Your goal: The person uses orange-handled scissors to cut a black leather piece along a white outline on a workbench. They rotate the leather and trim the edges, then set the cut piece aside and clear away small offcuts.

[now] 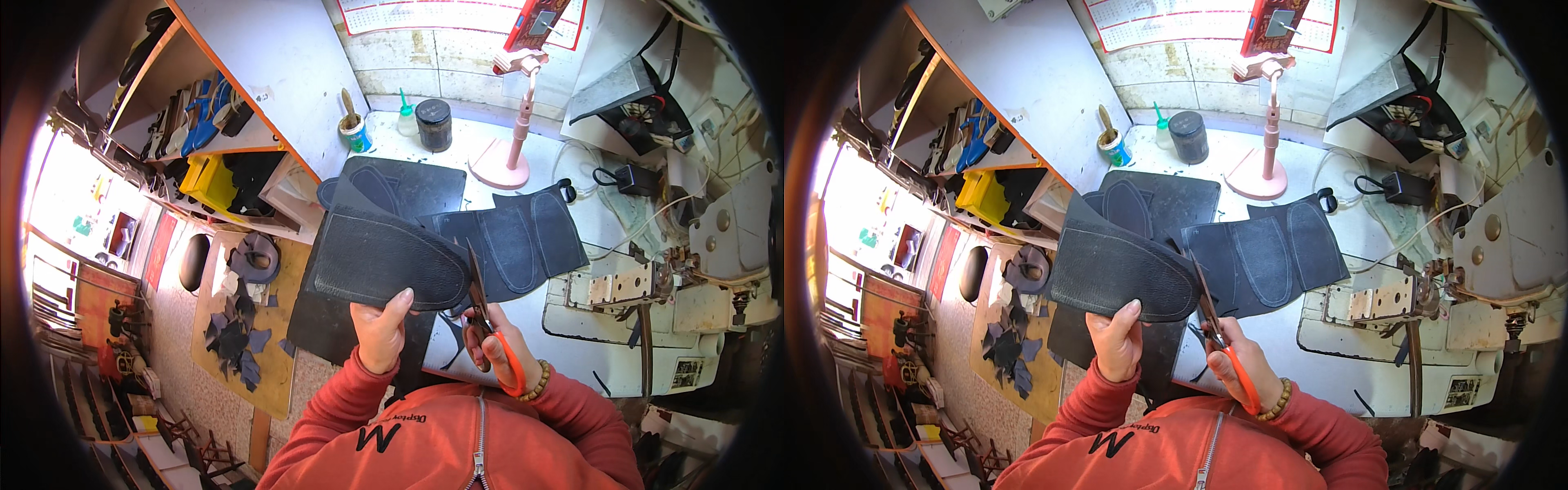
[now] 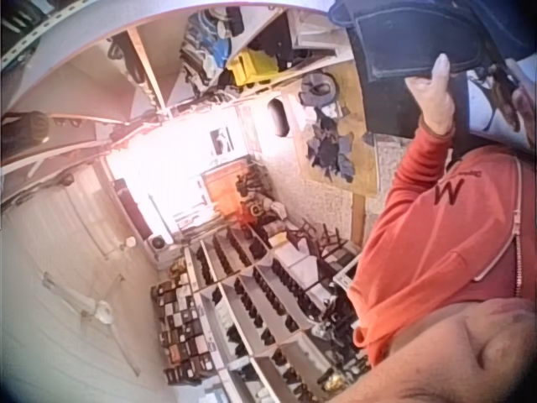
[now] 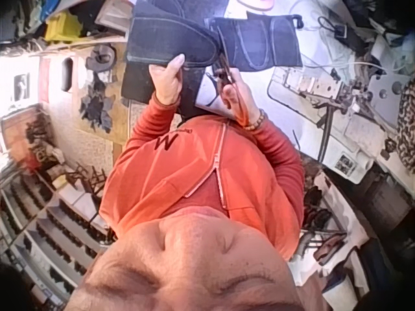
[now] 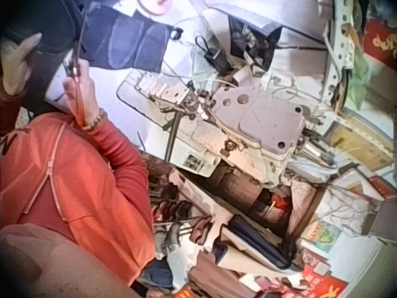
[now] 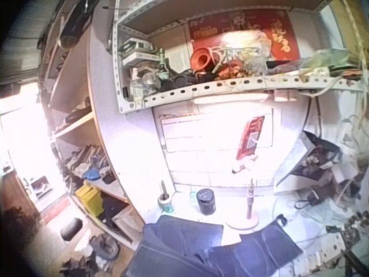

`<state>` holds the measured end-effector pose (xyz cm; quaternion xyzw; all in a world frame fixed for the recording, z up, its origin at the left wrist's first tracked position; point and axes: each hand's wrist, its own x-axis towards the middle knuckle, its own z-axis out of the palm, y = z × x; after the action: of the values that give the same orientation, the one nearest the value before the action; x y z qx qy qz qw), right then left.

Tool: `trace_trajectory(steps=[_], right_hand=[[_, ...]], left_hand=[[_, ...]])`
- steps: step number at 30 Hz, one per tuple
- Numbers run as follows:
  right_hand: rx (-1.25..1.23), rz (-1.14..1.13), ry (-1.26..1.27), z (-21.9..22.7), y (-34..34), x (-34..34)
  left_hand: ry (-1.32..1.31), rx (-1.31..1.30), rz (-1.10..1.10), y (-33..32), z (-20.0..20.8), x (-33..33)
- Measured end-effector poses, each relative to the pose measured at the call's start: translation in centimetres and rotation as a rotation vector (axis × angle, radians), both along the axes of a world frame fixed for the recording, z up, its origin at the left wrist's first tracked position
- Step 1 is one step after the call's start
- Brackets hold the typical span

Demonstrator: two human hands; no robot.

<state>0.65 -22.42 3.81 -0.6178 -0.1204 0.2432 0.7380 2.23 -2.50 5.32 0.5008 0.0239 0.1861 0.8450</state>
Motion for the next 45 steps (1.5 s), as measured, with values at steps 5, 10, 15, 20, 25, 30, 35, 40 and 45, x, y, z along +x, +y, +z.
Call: trace_trajectory(steps=[5,10,15,20,25,30,35,40,45], right_hand=[[0.015,-0.014,0.031,0.1,-0.1,-0.3],[-0.1,0.047,-0.049,0.5,-0.7,-0.3],[-0.107,0.037,-0.086,0.4,-0.5,-0.9],[-0.15,0.054,-0.053,0.0,-0.3,-1.5],[-0.146,0.071,-0.027,-0.1,-0.2,-1.8],[-0.121,0.064,-0.066,0.1,0.4,-1.1],[-0.018,-0.01,0.027,0.0,1.4,-0.6],[-0.05,-0.008,0.085,0.0,0.8,-1.1],[-0.027,-0.011,0.044,-0.5,0.4,-0.7]], left_hand=[[-0.093,-0.023,-0.06,0.8,-0.6,0.2],[-0.15,-0.075,0.083,1.1,-0.7,0.8],[-0.163,-0.089,0.15,1.0,-0.5,1.0],[-0.176,-0.057,0.17,1.0,-0.2,1.1],[-0.185,0.123,0.249,0.5,0.5,1.5],[-0.146,0.28,0.206,0.0,0.9,0.9],[-0.144,0.358,0.121,0.0,0.5,0.5],[-0.06,0.488,0.041,0.7,0.4,0.2],[-0.038,0.354,-0.093,1.2,0.2,0.5]])
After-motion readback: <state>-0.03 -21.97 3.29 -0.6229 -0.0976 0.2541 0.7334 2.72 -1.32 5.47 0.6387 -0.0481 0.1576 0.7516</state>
